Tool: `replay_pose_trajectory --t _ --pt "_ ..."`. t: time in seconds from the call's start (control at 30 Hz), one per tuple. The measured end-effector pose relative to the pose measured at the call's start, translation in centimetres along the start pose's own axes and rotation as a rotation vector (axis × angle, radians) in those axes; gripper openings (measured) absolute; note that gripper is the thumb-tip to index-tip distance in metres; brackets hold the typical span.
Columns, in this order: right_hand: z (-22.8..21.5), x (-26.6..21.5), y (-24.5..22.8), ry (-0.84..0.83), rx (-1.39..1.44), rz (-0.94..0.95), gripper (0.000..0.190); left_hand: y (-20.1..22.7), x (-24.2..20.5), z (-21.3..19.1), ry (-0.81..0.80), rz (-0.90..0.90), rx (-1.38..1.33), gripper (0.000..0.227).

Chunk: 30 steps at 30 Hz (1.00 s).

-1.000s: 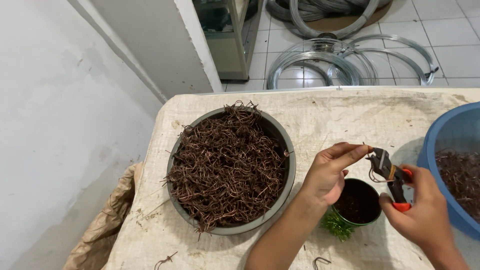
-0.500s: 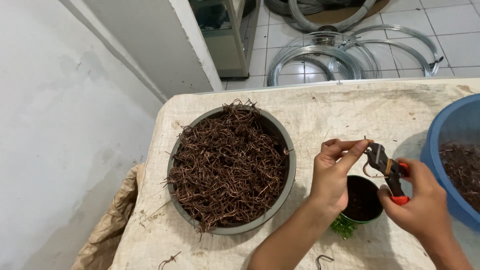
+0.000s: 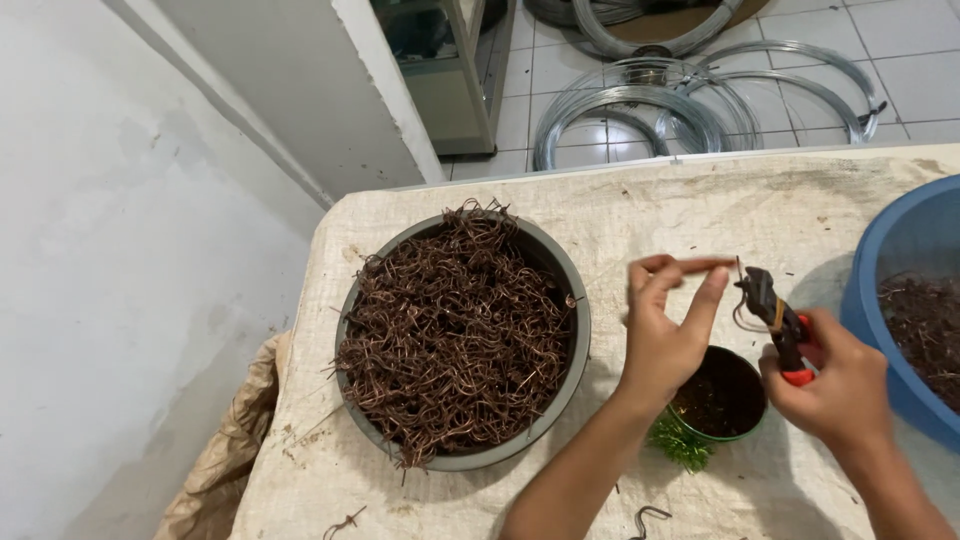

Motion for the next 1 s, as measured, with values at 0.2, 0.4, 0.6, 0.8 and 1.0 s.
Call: replay_pose_trajectory --t 0.2,0.4,0.6,0.8,1.0 --pt "-0.5 0.9 -0.5 0.051 -0.009 -0.039 0.02 1.4 -1.9 -0.9 0.225 0.885 0.475 0.048" --pt "-0.6 1.0 -1.4 -0.005 0.03 0.032 0.026 1.3 -1.9 -1.5 0.352 1.265 0.6 0.029" --pt "-0.8 0.6 -2.0 -0.006 0.062 -0.008 0.03 2.4 -2.6 -2.2 0.41 1.436 0.491 0.033" --pt "-1.5 0.8 -2.7 -0.048 0.071 -0.069 0.047 2.8 -3.0 -2.7 0.381 1.444 0.497 0.023" --pt "-2.0 1.2 -3.4 -0.097 0.045 0.03 0.059 2.2 -2.5 -2.7 0.369 1.444 0.563 0.027"
Point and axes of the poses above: each hand's wrist, its own x-axis towards the middle knuckle, its own z-axis out of the palm, y = z × x, the point moved 3 cm from there along x, towards the middle knuckle, and after that the axes turned 12 degrees about x, right-handed, at the moved point
